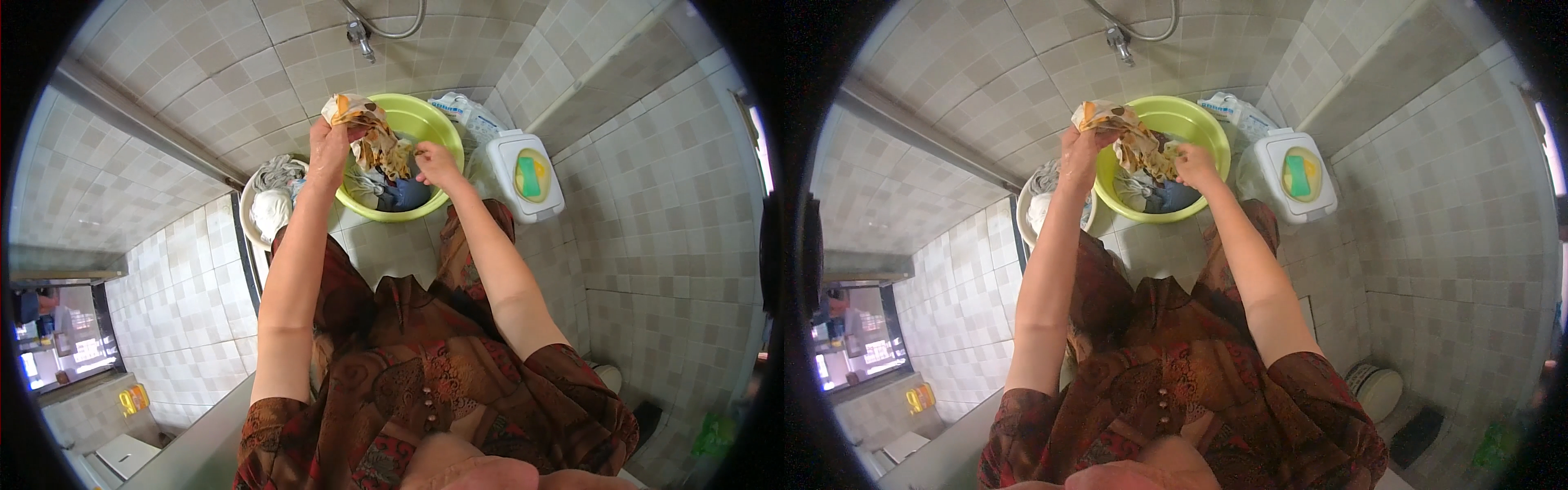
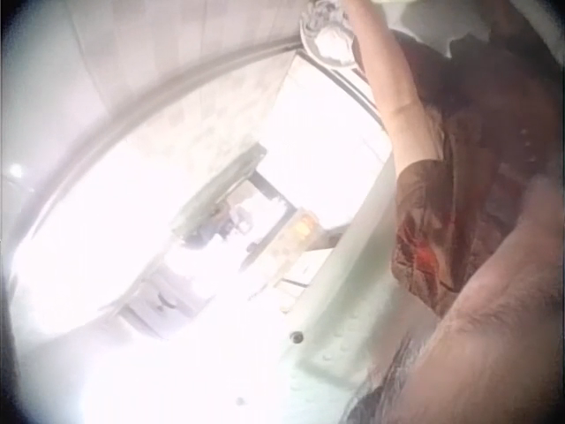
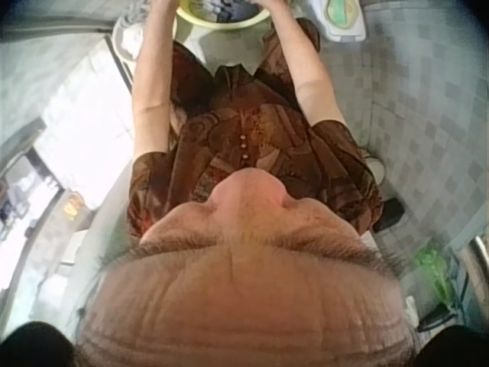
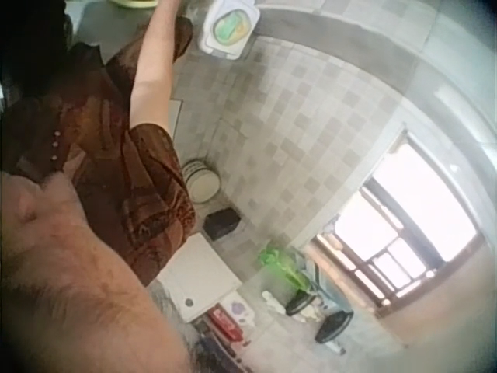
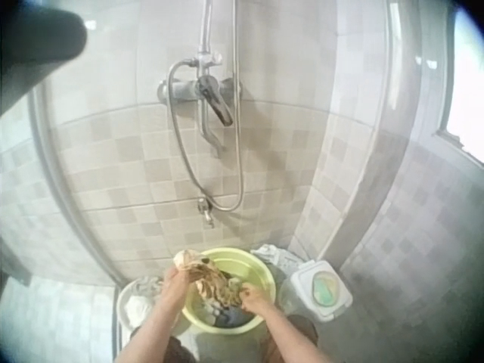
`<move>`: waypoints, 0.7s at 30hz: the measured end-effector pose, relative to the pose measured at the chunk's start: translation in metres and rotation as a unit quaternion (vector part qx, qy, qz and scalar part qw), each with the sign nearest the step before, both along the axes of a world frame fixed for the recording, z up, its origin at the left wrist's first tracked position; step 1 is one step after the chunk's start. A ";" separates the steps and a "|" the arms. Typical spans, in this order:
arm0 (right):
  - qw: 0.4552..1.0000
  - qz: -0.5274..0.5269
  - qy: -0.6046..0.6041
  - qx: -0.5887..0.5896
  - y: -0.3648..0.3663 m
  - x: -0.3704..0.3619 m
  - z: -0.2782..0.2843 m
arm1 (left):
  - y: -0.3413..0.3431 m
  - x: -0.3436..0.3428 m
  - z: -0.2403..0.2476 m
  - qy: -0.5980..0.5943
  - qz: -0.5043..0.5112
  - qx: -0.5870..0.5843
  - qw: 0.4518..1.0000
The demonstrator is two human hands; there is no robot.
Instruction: The person washes clothes by hand in a green basin, scrubbing and wringing several garments before placing them in another white basin.
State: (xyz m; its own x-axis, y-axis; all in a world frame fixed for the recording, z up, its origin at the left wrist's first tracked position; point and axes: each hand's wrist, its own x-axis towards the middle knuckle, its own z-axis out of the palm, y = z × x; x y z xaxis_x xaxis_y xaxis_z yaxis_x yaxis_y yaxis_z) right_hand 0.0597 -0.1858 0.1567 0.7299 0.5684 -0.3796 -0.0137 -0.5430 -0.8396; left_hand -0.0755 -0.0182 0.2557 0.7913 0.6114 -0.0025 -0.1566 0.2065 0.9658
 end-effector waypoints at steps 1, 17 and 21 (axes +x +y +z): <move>0.999 0.032 -0.026 0.015 0.006 -0.009 0.005 | 0.000 -0.003 -0.002 -0.017 -0.007 -0.005 1.000; 0.974 -0.063 -0.089 0.197 0.047 -0.001 0.006 | -0.018 -0.001 0.060 -0.131 -0.029 0.026 0.991; 0.979 -0.030 -0.123 0.159 0.046 -0.015 0.012 | 0.006 0.002 -0.006 -0.003 0.051 0.273 0.961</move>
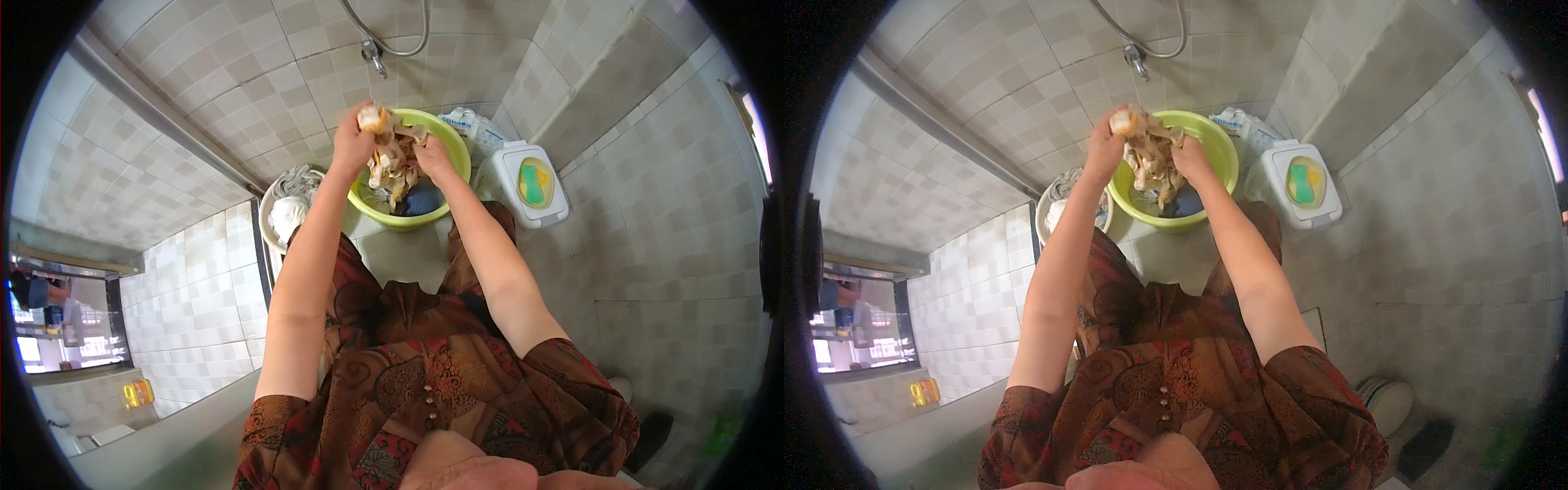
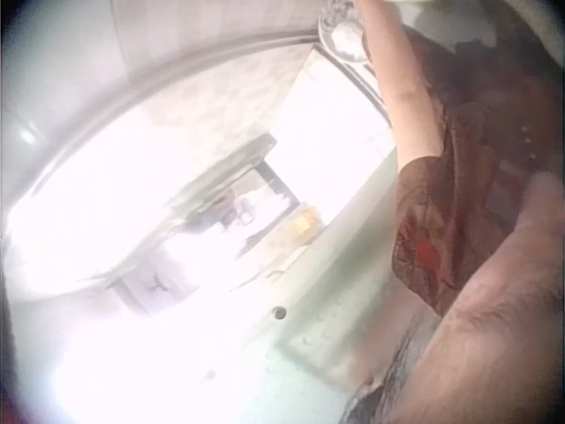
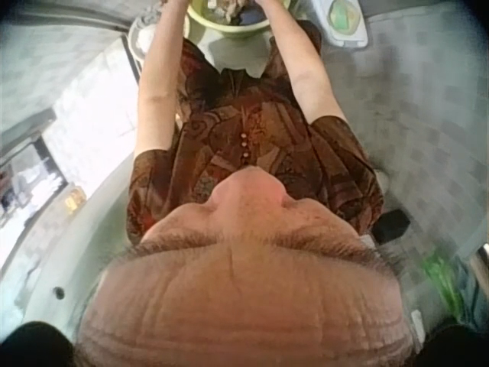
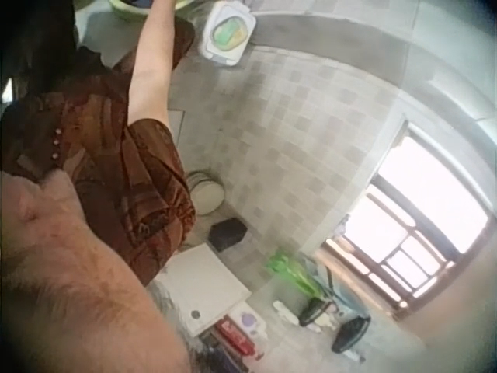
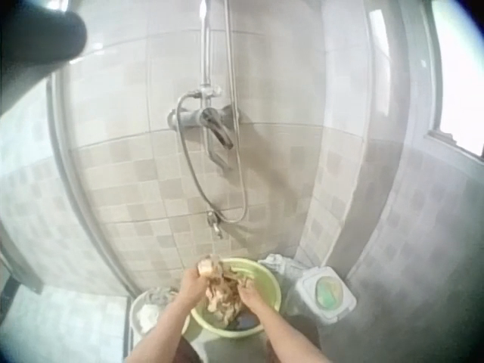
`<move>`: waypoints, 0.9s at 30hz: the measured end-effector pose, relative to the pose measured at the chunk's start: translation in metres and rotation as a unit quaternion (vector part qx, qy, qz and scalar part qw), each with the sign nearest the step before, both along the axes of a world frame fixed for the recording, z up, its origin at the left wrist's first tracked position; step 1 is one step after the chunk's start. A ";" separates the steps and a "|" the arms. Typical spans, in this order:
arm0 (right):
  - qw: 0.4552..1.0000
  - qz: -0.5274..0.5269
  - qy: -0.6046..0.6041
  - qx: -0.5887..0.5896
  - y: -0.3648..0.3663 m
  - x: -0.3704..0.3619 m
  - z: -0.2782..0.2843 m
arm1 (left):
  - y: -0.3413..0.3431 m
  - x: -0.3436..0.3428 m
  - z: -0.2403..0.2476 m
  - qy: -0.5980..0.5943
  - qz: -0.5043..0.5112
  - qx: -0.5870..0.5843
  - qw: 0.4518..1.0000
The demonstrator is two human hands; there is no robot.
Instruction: The person washes clothes by hand in a green basin, scrubbing and wringing several garments before placing them in another white basin.
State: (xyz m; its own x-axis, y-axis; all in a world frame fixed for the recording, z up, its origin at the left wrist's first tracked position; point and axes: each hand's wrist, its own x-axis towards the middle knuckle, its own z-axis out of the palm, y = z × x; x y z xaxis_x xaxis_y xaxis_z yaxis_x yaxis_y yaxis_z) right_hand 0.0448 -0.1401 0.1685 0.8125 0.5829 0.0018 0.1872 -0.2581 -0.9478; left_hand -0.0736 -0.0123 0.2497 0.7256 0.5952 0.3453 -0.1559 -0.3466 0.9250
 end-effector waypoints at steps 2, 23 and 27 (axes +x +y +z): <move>0.991 0.091 -0.048 -0.089 -0.001 -0.011 -0.002 | 0.006 -0.006 -0.033 0.238 -0.034 0.145 0.960; 0.896 0.150 -0.111 -0.403 -0.032 0.074 -0.069 | -0.015 0.015 -0.132 0.364 -0.151 0.121 0.911; 0.876 0.189 -0.122 -0.427 -0.006 0.082 -0.067 | -0.010 0.022 -0.164 0.371 -0.166 0.069 0.911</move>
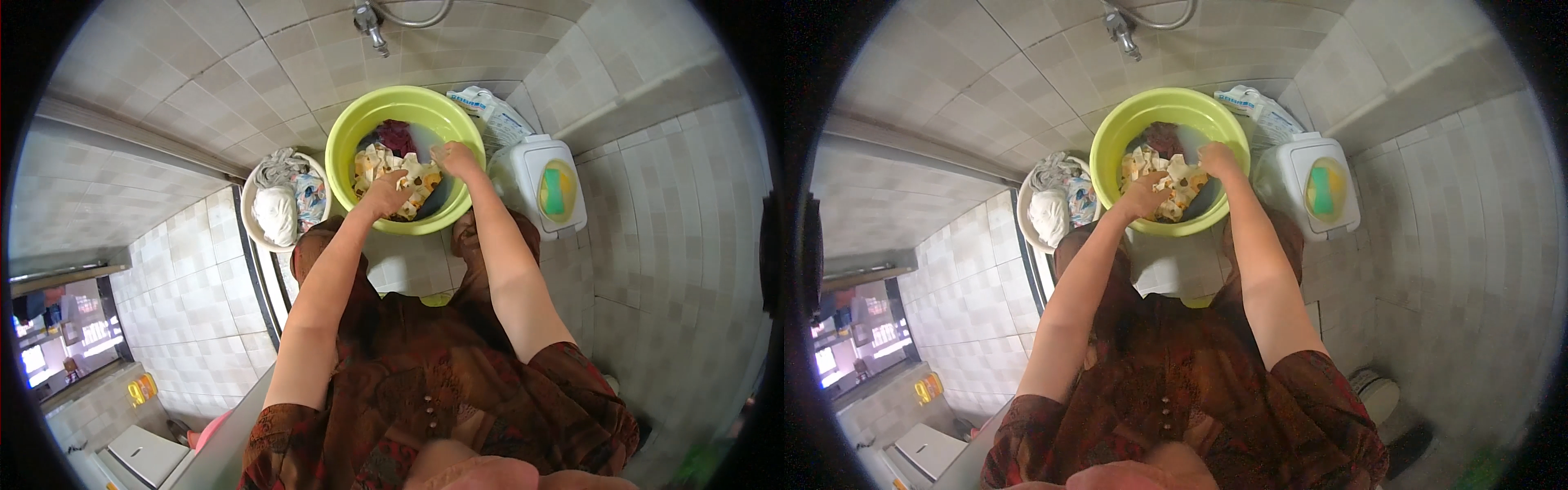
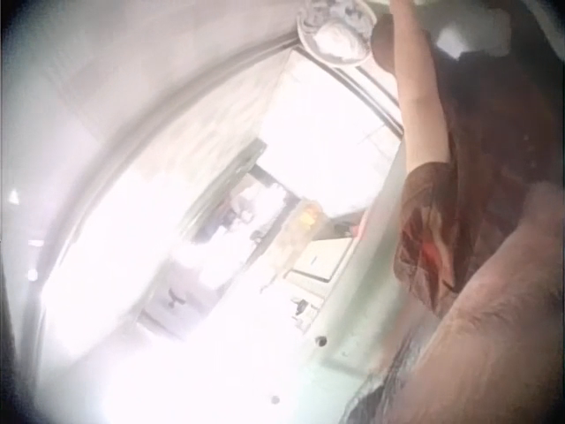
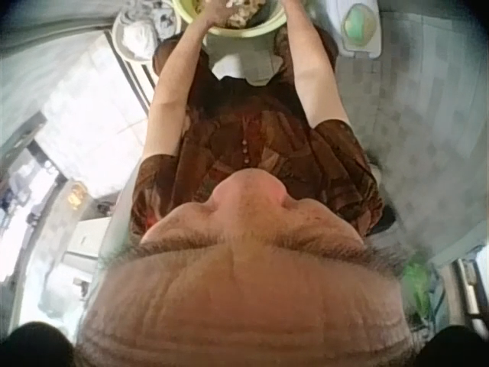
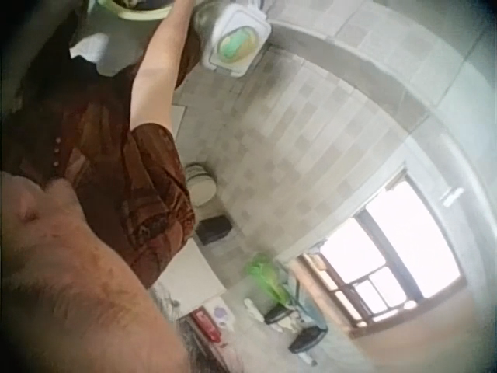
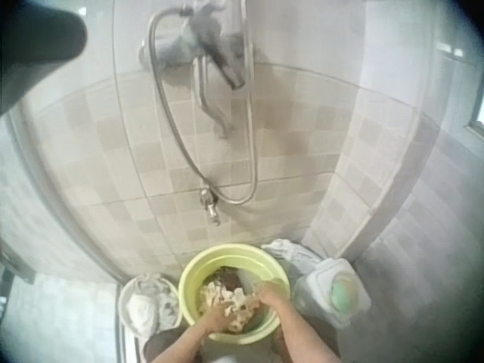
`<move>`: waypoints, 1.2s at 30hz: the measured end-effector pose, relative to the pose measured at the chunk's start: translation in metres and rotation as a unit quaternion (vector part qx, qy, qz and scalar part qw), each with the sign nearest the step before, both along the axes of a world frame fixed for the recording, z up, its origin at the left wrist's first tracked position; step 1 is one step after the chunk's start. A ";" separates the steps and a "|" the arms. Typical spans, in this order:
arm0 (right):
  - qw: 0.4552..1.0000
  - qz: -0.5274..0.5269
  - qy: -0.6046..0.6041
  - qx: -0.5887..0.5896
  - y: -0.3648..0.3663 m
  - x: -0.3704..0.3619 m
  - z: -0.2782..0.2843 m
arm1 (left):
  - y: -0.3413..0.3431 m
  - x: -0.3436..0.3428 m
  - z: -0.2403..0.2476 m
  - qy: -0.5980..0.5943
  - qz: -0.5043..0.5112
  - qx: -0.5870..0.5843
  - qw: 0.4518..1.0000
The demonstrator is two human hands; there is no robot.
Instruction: The person washes clothes by hand in a green basin, scrubbing and wringing several garments before placing them in another white basin.
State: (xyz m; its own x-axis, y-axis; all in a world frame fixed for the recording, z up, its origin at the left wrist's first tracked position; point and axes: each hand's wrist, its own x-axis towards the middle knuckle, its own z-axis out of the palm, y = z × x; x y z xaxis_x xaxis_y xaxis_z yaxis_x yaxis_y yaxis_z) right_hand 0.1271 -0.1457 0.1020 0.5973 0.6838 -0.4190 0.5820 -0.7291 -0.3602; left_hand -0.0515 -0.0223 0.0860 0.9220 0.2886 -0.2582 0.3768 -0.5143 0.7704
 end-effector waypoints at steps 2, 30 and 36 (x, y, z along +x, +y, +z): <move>0.994 -0.109 0.022 -0.020 0.007 0.020 -0.026 | -0.002 0.013 0.001 0.035 0.001 -0.058 0.998; 0.919 -0.241 0.216 0.225 0.072 0.055 -0.025 | 0.009 0.010 0.035 0.128 0.014 0.113 0.985; 0.866 -0.227 0.304 0.326 0.058 0.020 0.101 | 0.005 0.032 0.014 -0.223 0.221 -0.005 0.949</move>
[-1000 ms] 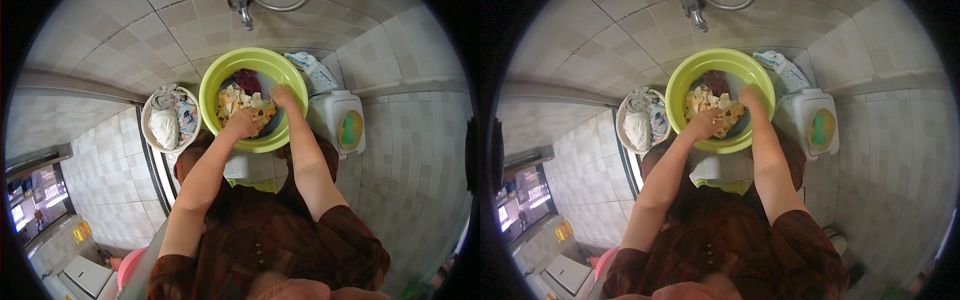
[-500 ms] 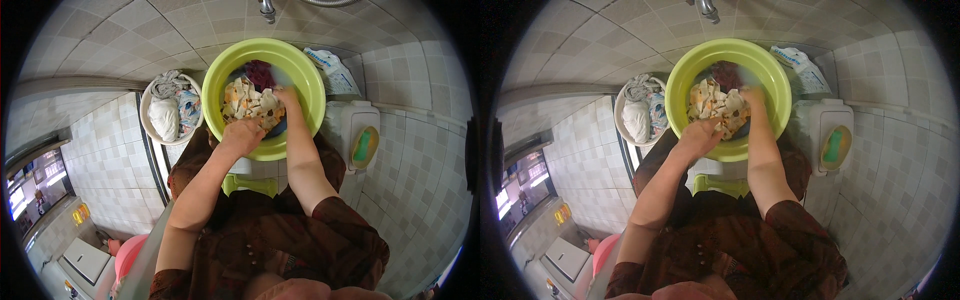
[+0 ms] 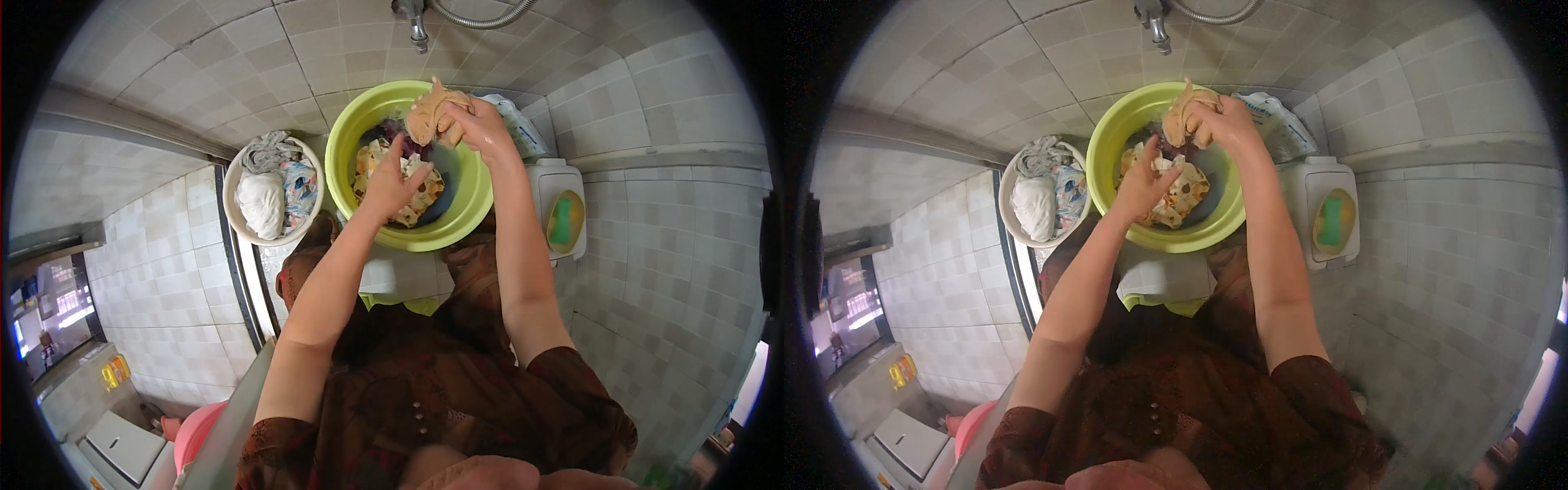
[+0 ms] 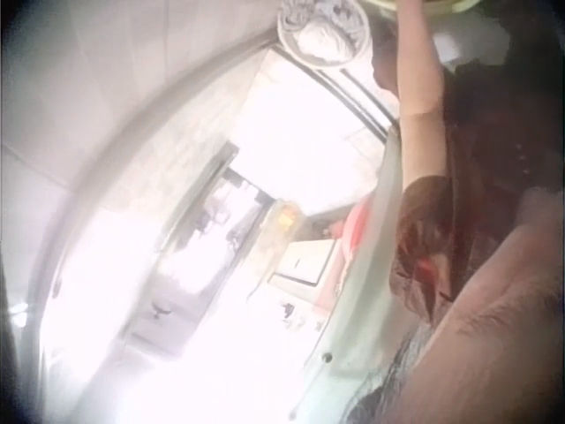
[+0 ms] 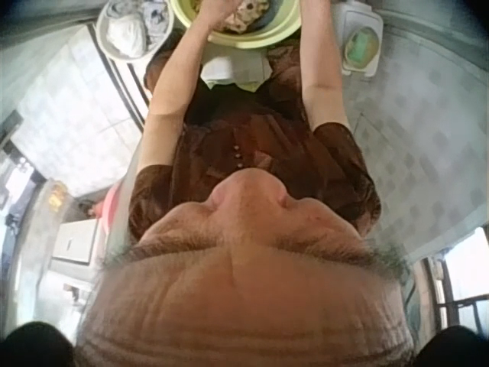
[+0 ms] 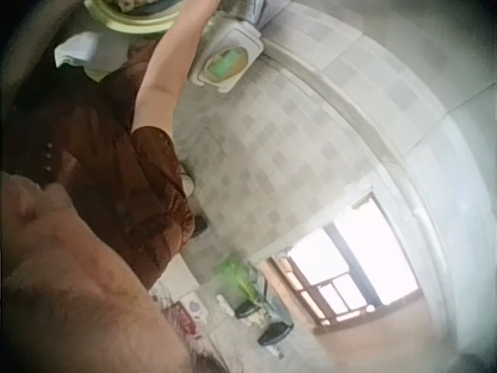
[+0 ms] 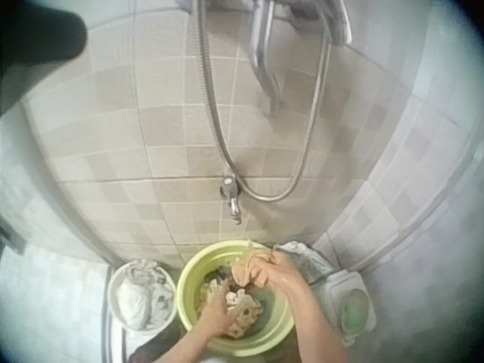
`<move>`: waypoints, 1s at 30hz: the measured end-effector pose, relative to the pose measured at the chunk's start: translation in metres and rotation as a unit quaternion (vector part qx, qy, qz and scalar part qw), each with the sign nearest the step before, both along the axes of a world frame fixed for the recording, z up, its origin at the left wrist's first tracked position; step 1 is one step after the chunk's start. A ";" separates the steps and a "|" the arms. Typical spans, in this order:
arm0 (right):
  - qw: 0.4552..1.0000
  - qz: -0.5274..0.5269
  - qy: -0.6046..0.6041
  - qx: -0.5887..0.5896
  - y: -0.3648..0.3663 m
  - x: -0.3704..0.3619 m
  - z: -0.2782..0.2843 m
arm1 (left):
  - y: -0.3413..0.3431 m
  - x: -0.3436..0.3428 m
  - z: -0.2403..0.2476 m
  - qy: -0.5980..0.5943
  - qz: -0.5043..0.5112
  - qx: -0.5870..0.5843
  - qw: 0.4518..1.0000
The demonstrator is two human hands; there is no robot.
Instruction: The person washes clothes by hand in a green basin, scrubbing and wringing several garments before placing them in another white basin.
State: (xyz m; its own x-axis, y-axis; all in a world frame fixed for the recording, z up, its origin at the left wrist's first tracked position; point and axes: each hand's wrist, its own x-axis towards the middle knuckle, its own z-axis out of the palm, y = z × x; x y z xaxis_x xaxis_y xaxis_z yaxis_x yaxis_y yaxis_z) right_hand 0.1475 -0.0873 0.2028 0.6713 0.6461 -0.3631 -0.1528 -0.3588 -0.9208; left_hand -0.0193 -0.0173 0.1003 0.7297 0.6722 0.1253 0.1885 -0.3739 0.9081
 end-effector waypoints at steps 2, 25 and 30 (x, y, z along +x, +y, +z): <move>1.000 -0.013 -0.006 0.010 -0.008 -0.011 -0.008 | 0.005 0.016 0.007 -0.070 -0.001 -0.019 0.997; 0.900 -0.043 -0.432 0.028 -0.013 -0.018 -0.062 | 0.064 0.019 0.064 -0.071 0.006 -0.154 0.985; 0.970 -0.100 -0.145 0.166 -0.015 -0.011 -0.049 | 0.064 0.001 0.069 0.111 -0.141 -0.059 0.982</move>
State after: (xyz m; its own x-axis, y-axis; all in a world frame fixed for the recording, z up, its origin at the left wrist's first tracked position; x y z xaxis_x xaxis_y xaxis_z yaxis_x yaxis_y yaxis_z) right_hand 0.1366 -0.1024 0.1541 0.8382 0.5413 0.0666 0.0946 -0.0241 -0.9952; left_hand -0.0180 0.0462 0.1690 0.8893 0.4401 -0.1243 0.2908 -0.3345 0.8964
